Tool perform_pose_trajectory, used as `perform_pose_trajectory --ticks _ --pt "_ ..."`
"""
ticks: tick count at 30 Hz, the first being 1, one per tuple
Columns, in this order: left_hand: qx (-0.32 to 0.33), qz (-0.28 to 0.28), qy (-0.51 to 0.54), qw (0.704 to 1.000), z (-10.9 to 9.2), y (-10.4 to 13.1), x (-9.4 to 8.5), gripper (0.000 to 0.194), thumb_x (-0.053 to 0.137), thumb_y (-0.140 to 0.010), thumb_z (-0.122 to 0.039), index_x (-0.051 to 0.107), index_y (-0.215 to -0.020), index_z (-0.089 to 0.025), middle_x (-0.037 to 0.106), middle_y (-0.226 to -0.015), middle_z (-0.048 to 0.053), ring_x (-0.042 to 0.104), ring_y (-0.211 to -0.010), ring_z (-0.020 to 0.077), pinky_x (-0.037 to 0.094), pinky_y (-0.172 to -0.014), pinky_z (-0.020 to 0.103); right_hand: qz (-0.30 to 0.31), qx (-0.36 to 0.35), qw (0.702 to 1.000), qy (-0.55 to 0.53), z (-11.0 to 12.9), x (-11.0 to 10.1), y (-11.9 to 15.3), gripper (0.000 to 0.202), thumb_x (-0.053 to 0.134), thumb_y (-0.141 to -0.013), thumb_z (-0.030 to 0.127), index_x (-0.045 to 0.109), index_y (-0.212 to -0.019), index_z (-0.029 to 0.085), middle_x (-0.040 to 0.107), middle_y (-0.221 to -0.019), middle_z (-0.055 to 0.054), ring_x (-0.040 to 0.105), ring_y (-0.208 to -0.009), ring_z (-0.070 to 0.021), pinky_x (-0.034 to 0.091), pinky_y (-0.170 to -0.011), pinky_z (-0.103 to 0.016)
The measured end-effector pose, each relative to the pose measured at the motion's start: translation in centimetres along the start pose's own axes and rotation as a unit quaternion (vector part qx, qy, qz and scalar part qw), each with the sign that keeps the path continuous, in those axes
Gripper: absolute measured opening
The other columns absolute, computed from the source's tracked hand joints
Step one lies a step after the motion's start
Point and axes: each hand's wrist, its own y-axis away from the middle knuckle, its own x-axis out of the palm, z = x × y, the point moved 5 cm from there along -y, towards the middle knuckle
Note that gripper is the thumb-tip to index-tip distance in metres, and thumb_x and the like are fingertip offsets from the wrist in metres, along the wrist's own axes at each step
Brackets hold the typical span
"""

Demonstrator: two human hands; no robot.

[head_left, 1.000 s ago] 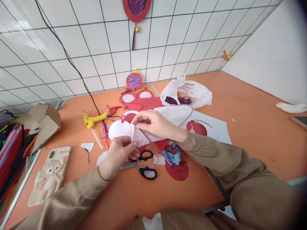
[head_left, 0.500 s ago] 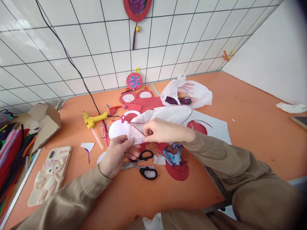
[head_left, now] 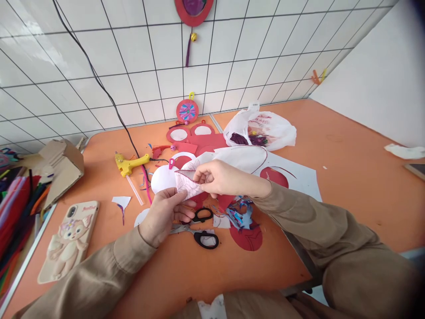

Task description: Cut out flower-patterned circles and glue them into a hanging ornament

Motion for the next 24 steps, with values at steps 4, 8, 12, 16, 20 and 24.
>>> perform_pose_trajectory --ticks 4,8,12,16,20,24 --pt "0.007 0.016 0.007 1.000 0.1 -0.1 0.1 0.021 0.071 -0.087 -0.025 0.062 -0.073 -0.012 0.076 -0.071 0.011 0.064 -0.042 0.0118 0.052 -0.042 0.019 0.025 -0.003 0.999 0.038 -0.2 0.4 -0.2 0.016 0.061 -0.083 0.022 0.050 -0.073 0.017 0.054 -0.064 0.004 0.062 -0.051 -0.0114 0.041 -0.047 -0.022" --pt "0.008 0.034 0.012 0.999 0.3 -0.2 0.3 0.024 0.077 -0.082 -0.032 0.068 -0.082 -0.010 0.077 -0.073 0.010 0.067 -0.047 0.0126 0.055 -0.046 0.019 0.017 -0.021 0.995 0.099 -0.1 0.6 -0.3 0.025 0.057 -0.086 0.020 0.042 -0.065 0.018 0.044 -0.058 0.006 0.052 -0.050 -0.0081 0.032 -0.048 -0.023" --pt "-0.009 0.055 0.021 0.998 0.8 -0.3 0.4 0.028 0.080 -0.080 -0.034 0.071 -0.091 -0.010 0.075 -0.071 0.009 0.069 -0.051 0.0136 0.057 -0.049 0.020 0.018 -0.070 0.988 0.136 0.3 0.7 -0.3 0.029 0.052 -0.088 0.017 0.040 -0.061 0.018 0.036 -0.060 0.006 0.035 -0.056 -0.0070 0.025 -0.053 -0.025" --pt "-0.020 0.033 0.036 0.999 1.0 -0.3 0.7 0.018 0.080 -0.079 -0.021 0.071 -0.091 -0.011 0.072 -0.067 0.005 0.069 -0.055 0.0127 0.056 -0.049 0.018 0.013 -0.084 0.987 0.137 0.3 0.8 -0.3 0.036 0.054 -0.091 0.023 0.037 -0.059 0.018 0.031 -0.058 0.006 0.030 -0.055 -0.0070 0.023 -0.054 -0.026" --pt "-0.006 -0.004 0.035 0.999 0.7 -0.2 0.9 0.008 0.075 -0.079 -0.012 0.067 -0.082 -0.012 0.067 -0.057 0.002 0.063 -0.047 0.0097 0.051 -0.046 0.016 -0.026 -0.058 0.982 0.175 0.0 0.5 -0.5 0.037 0.061 -0.088 0.023 0.038 -0.059 0.018 0.034 -0.057 0.006 0.031 -0.055 -0.0071 0.023 -0.054 -0.027" --pt "-0.001 -0.005 0.020 1.000 0.7 0.0 1.1 0.008 0.073 -0.080 -0.014 0.066 -0.082 -0.012 0.065 -0.053 0.000 0.057 -0.039 0.0081 0.047 -0.041 0.016 -0.017 -0.052 0.978 0.202 0.0 0.5 -0.5 0.038 0.061 -0.088 0.025 0.039 -0.059 0.018 0.037 -0.056 0.006 0.032 -0.055 -0.0074 0.023 -0.055 -0.027"
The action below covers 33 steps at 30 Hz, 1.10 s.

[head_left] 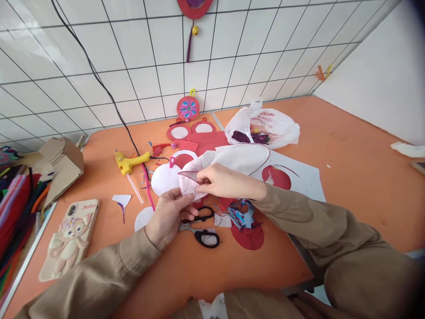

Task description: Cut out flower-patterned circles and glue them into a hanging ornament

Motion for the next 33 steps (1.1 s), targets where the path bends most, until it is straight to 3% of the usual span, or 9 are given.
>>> perform_pose_trajectory --ticks 6,10,15,18,20,23,26,29,33 --pt "0.005 0.012 0.010 1.000 -0.1 -0.1 0.0 0.012 0.076 -0.077 -0.018 0.066 -0.078 -0.012 0.073 -0.067 0.005 0.061 -0.043 0.0091 0.049 -0.043 0.017 -0.011 -0.001 1.000 0.014 -0.1 -0.5 0.1 0.034 0.061 -0.086 0.018 0.040 -0.060 0.018 0.041 -0.057 0.005 0.034 -0.054 -0.0080 0.024 -0.056 -0.028" --pt "0.019 0.026 0.000 0.999 -0.4 -0.1 -0.1 0.019 0.078 -0.074 -0.023 0.062 -0.073 -0.014 0.073 -0.066 0.006 0.062 -0.044 0.0104 0.050 -0.044 0.019 -0.030 -0.024 0.999 0.005 0.0 -1.1 0.1 0.024 0.061 -0.084 0.014 0.050 -0.063 0.017 0.046 -0.057 0.005 0.039 -0.055 -0.0087 0.027 -0.057 -0.026" --pt "0.029 0.019 -0.045 0.998 -0.6 -0.1 -0.4 0.028 0.079 -0.070 -0.034 0.058 -0.071 -0.017 0.068 -0.054 0.005 0.060 -0.041 0.0122 0.043 -0.042 0.019 -0.138 -0.055 0.989 -0.019 0.3 -2.1 0.2 0.006 0.063 -0.081 0.012 0.066 -0.083 0.016 0.066 -0.077 -0.002 0.057 -0.070 -0.0136 0.043 -0.066 -0.027" --pt "0.041 0.016 -0.072 0.996 -0.7 -0.1 -0.4 0.028 0.079 -0.067 -0.035 0.058 -0.067 -0.017 0.065 -0.051 0.003 0.057 -0.040 0.0107 0.042 -0.043 0.019 -0.175 -0.116 0.977 -0.027 0.6 -2.0 0.1 0.023 0.062 -0.085 0.014 0.068 -0.107 0.017 0.072 -0.106 -0.009 0.066 -0.098 -0.0203 0.050 -0.085 -0.034" --pt "0.053 0.021 -0.091 0.994 -0.8 0.0 -0.3 0.026 0.078 -0.065 -0.034 0.060 -0.066 -0.017 0.063 -0.050 0.002 0.054 -0.040 0.0091 0.044 -0.044 0.019 -0.165 -0.158 0.973 -0.024 0.8 -1.6 -0.2 0.034 0.060 -0.088 0.015 0.065 -0.122 0.019 0.068 -0.126 -0.012 0.061 -0.118 -0.0236 0.048 -0.099 -0.040" --pt "0.064 0.019 -0.117 0.991 -0.8 0.1 -0.2 0.024 0.077 -0.063 -0.034 0.061 -0.067 -0.016 0.063 -0.050 0.001 0.051 -0.040 0.0080 0.043 -0.043 0.019 -0.127 -0.182 0.974 -0.033 0.6 -0.7 -0.7 0.046 0.060 -0.087 0.013 0.060 -0.133 0.019 0.065 -0.134 -0.012 0.058 -0.125 -0.0242 0.046 -0.104 -0.043" --pt "0.067 0.019 -0.146 0.987 -0.7 0.1 -0.2 0.023 0.075 -0.065 -0.033 0.059 -0.067 -0.017 0.062 -0.050 0.000 0.051 -0.040 0.0083 0.042 -0.043 0.019 -0.131 -0.169 0.976 -0.047 0.2 -0.6 -1.0 0.045 0.059 -0.083 0.008 0.064 -0.127 0.018 0.071 -0.119 -0.011 0.064 -0.108 -0.0222 0.050 -0.095 -0.040" --pt "0.087 0.010 -0.174 0.981 -1.0 0.1 -0.5 0.024 0.074 -0.069 -0.036 0.059 -0.074 -0.018 0.060 -0.052 -0.001 0.054 -0.042 0.0111 0.046 -0.045 0.022 -0.159 -0.154 0.973 -0.069 0.0 -1.2 -0.9 0.022 0.058 -0.082 0.010 0.071 -0.099 0.017 0.073 -0.099 -0.007 0.065 -0.095 -0.0203 0.050 -0.088 -0.036" --pt "0.228 -0.073 -0.184 0.953 -3.4 0.9 -1.5 0.028 0.073 -0.076 -0.042 0.060 -0.088 -0.020 0.064 -0.082 0.001 0.062 -0.065 0.0153 0.051 -0.051 0.025 -0.167 -0.134 0.964 -0.155 -0.3 -2.7 -0.6 0.007 0.059 -0.084 0.023 0.063 -0.082 0.017 0.067 -0.085 -0.003 0.061 -0.082 -0.0168 0.048 -0.079 -0.031"
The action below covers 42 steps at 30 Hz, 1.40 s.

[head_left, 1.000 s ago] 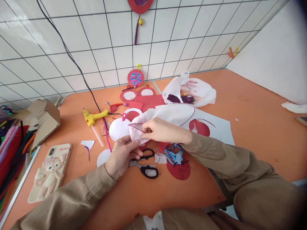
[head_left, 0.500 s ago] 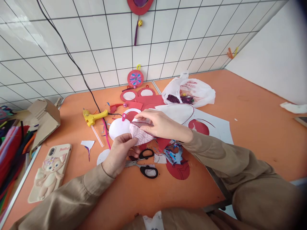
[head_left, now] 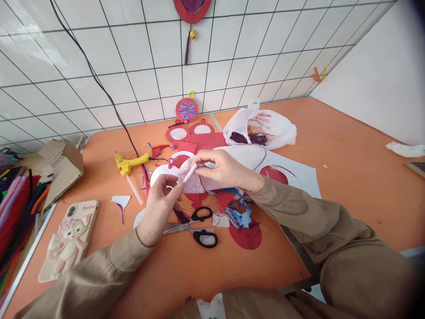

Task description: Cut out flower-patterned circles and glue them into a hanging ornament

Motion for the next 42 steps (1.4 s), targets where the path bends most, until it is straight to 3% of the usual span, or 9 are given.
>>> perform_pose_trajectory --ticks 3,7,10,15,21,28,34,38,42 --pt "0.094 -0.009 -0.050 0.994 -2.0 -0.7 -0.9 0.030 0.073 -0.080 -0.039 0.065 -0.104 -0.022 0.068 -0.113 0.007 0.066 -0.103 0.0226 0.055 -0.084 0.031 -0.032 0.009 0.999 -0.029 0.4 -1.4 -0.2 0.013 0.059 -0.083 0.028 0.054 -0.077 0.018 0.055 -0.075 0.001 0.051 -0.073 -0.0138 0.043 -0.070 -0.029" --pt "0.195 0.088 -0.129 0.968 -4.1 -2.8 -0.3 0.040 0.084 -0.070 -0.029 0.074 -0.108 -0.025 0.060 -0.145 0.010 0.049 -0.138 0.0309 0.034 -0.116 0.042 -0.083 0.040 0.996 -0.017 0.9 -3.3 -0.2 0.021 0.059 -0.084 0.031 0.046 -0.072 0.020 0.046 -0.073 0.000 0.044 -0.070 -0.0141 0.037 -0.065 -0.029" --pt "0.189 0.161 -0.117 0.961 -4.2 -4.8 0.5 0.011 0.080 -0.074 -0.030 0.073 -0.074 -0.021 0.075 -0.115 0.010 0.066 -0.112 0.0287 0.045 -0.105 0.040 -0.116 0.064 0.991 -0.034 1.0 -4.4 -0.2 0.018 0.057 -0.088 0.029 0.048 -0.074 0.021 0.050 -0.076 -0.002 0.047 -0.072 -0.0161 0.039 -0.066 -0.031" --pt "0.084 0.201 -0.014 0.976 -3.8 -6.7 1.3 0.018 0.081 -0.071 -0.032 0.072 -0.070 -0.017 0.072 -0.072 0.005 0.067 -0.068 0.0182 0.054 -0.070 0.031 -0.157 0.087 0.979 -0.098 0.0 -5.8 -0.4 0.016 0.058 -0.089 0.027 0.053 -0.074 0.022 0.058 -0.079 -0.004 0.055 -0.077 -0.0178 0.044 -0.071 -0.033" --pt "0.098 0.222 -0.001 0.970 -4.7 -7.3 2.0 0.024 0.081 -0.074 -0.037 0.075 -0.084 -0.015 0.074 -0.080 0.006 0.068 -0.073 0.0188 0.055 -0.067 0.030 -0.184 0.080 0.972 -0.120 -1.2 -6.4 -0.6 0.019 0.067 -0.085 0.030 0.059 -0.070 0.022 0.061 -0.076 -0.002 0.058 -0.077 -0.0169 0.047 -0.072 -0.033" --pt "0.161 0.234 -0.075 0.956 -6.6 -9.1 2.9 0.029 0.079 -0.075 -0.038 0.067 -0.063 -0.015 0.058 -0.057 0.000 0.048 -0.052 0.0095 0.036 -0.047 0.023 -0.224 0.006 0.972 -0.068 0.5 -7.7 0.0 0.024 0.074 -0.078 0.043 0.061 -0.072 0.024 0.057 -0.070 -0.001 0.049 -0.066 -0.0158 0.039 -0.060 -0.031" --pt "0.194 0.314 -0.061 0.928 -8.2 -9.2 3.7 0.027 0.082 -0.074 -0.036 0.069 -0.064 -0.015 0.060 -0.061 0.000 0.053 -0.057 0.0111 0.044 -0.054 0.025 -0.270 0.008 0.962 -0.049 1.1 -8.9 0.4 0.026 0.071 -0.078 0.039 0.055 -0.066 0.023 0.051 -0.065 0.001 0.046 -0.063 -0.0145 0.035 -0.059 -0.030" --pt "0.200 0.336 -0.049 0.919 -8.6 -8.6 3.7 0.020 0.083 -0.073 -0.032 0.073 -0.069 -0.015 0.066 -0.066 0.002 0.059 -0.063 0.0132 0.049 -0.060 0.027 -0.252 0.009 0.965 -0.065 -0.2 -8.4 -0.2 0.022 0.067 -0.080 0.038 0.057 -0.069 0.023 0.054 -0.069 0.000 0.050 -0.066 -0.0156 0.040 -0.063 -0.032" --pt "0.177 0.336 -0.025 0.925 -8.4 -8.4 3.5 0.022 0.083 -0.074 -0.034 0.073 -0.069 -0.015 0.068 -0.067 0.003 0.061 -0.062 0.0136 0.050 -0.058 0.026 -0.269 0.005 0.963 0.033 -0.6 -8.1 -0.4 0.016 0.064 -0.080 0.034 0.062 -0.091 0.022 0.067 -0.097 -0.006 0.063 -0.088 -0.0216 0.049 -0.076 -0.037"
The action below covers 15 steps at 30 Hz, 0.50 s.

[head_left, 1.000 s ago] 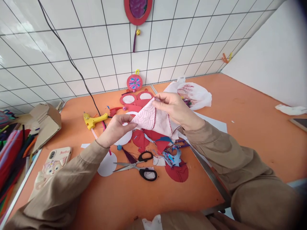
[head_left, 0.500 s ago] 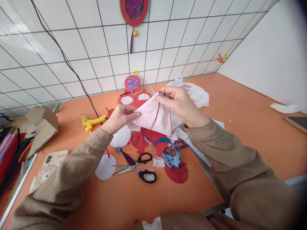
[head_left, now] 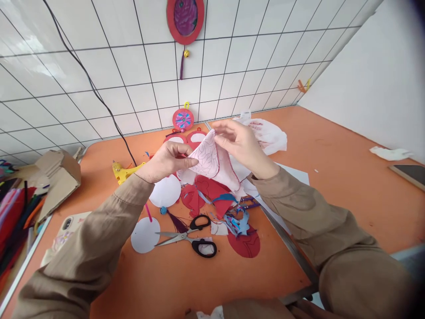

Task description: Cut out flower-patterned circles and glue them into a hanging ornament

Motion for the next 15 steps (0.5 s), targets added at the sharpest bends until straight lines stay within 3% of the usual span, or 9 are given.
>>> perform_pose_trajectory --ticks 1,3,5,8,11,15 --pt "-0.002 -0.007 0.007 1.000 0.1 0.0 -0.1 0.023 0.084 -0.074 -0.034 0.074 -0.070 -0.015 0.069 -0.068 0.003 0.062 -0.063 0.0141 0.051 -0.059 0.027 -0.016 -0.016 0.999 0.041 0.3 -0.2 0.1 0.017 0.064 -0.080 0.032 0.062 -0.093 0.022 0.068 -0.099 -0.007 0.063 -0.089 -0.0221 0.049 -0.076 -0.038" --pt "0.000 -0.029 0.021 0.999 0.1 -0.1 -0.4 0.023 0.086 -0.071 -0.034 0.075 -0.071 -0.015 0.071 -0.069 0.004 0.064 -0.065 0.0145 0.052 -0.062 0.027 -0.014 -0.026 0.994 0.110 1.1 -0.4 0.4 0.009 0.063 -0.081 0.030 0.061 -0.081 0.021 0.068 -0.084 -0.005 0.060 -0.077 -0.0198 0.046 -0.070 -0.036" --pt "0.002 -0.053 0.032 0.998 0.2 -0.3 -0.6 0.023 0.088 -0.068 -0.034 0.075 -0.070 -0.015 0.070 -0.068 0.003 0.063 -0.064 0.0137 0.051 -0.061 0.026 0.048 -0.001 0.988 0.147 1.7 -0.2 0.8 0.026 0.063 -0.084 0.035 0.055 -0.064 0.021 0.059 -0.063 -0.002 0.052 -0.062 -0.0155 0.040 -0.061 -0.033" --pt "0.001 -0.079 0.039 0.996 0.2 -0.6 -0.8 0.026 0.090 -0.064 -0.034 0.072 -0.067 -0.015 0.068 -0.065 0.001 0.060 -0.060 0.0123 0.049 -0.059 0.026 0.173 0.079 0.964 0.185 1.5 0.4 1.5 0.044 0.061 -0.088 0.046 0.050 -0.054 0.020 0.053 -0.053 -0.001 0.044 -0.052 -0.0117 0.034 -0.056 -0.031" --pt "-0.009 -0.091 0.028 0.995 0.5 -0.8 -1.0 0.029 0.091 -0.063 -0.036 0.070 -0.065 -0.015 0.065 -0.063 0.001 0.058 -0.059 0.0123 0.046 -0.056 0.025 0.256 0.149 0.943 0.153 0.5 1.4 2.0 0.040 0.062 -0.087 0.048 0.056 -0.060 0.019 0.059 -0.057 -0.002 0.049 -0.052 -0.0120 0.036 -0.055 -0.030" --pt "-0.029 -0.078 0.018 0.996 1.1 -0.9 -1.4 0.035 0.083 -0.072 -0.045 0.069 -0.062 -0.015 0.060 -0.058 0.002 0.053 -0.055 0.0113 0.042 -0.052 0.025 0.247 0.161 0.952 0.081 0.0 2.1 1.7 0.023 0.069 -0.080 0.033 0.058 -0.065 0.019 0.057 -0.059 0.000 0.049 -0.056 -0.0124 0.037 -0.054 -0.028"
